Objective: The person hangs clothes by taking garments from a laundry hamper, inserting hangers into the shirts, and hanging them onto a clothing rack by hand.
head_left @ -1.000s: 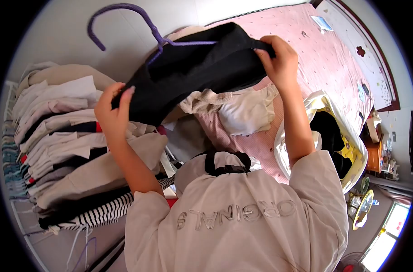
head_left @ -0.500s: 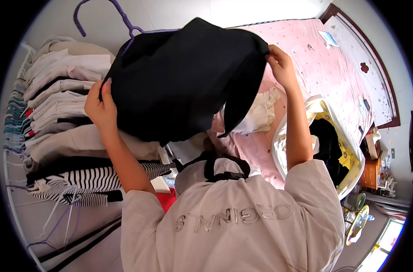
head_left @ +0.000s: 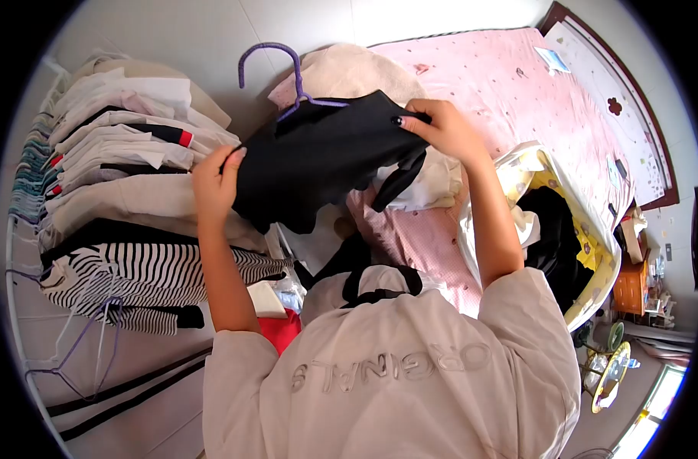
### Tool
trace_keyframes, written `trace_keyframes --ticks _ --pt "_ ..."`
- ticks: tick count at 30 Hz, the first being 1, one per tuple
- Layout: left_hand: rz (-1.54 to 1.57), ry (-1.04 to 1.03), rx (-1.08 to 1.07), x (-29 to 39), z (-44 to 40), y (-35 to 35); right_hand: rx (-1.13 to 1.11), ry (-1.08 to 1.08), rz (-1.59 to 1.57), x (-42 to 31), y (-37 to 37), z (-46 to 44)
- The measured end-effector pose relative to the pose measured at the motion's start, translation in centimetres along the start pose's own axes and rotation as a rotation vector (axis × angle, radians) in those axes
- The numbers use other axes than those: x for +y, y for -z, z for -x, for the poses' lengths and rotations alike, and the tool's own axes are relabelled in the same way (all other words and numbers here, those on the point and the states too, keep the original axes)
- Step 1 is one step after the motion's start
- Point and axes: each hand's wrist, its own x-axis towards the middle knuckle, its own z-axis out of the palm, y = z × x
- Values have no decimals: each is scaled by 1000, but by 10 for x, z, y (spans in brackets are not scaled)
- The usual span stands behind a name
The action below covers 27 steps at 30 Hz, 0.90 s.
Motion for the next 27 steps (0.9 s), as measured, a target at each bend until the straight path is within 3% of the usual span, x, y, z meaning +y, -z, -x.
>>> trace_keyframes --ticks 3,5,15,18,24,27 --pt "11 137 -96 5 9 -6 337 134 248 -11 -17 9" --pt "21 122 -73 4 11 -12 518 216 295 -13 -27 9" --pt "77 124 -108 27 23 -23 540 320 277 -11 -16 8" --pt "43 271 -213 -1 32 0 500 155 106 -2 -2 9" --pt "-89 -83 41 56 13 -25 485 218 118 -3 -12 3" --pt "-162 -87 52 60 13 -42 475 248 108 -5 -13 1"
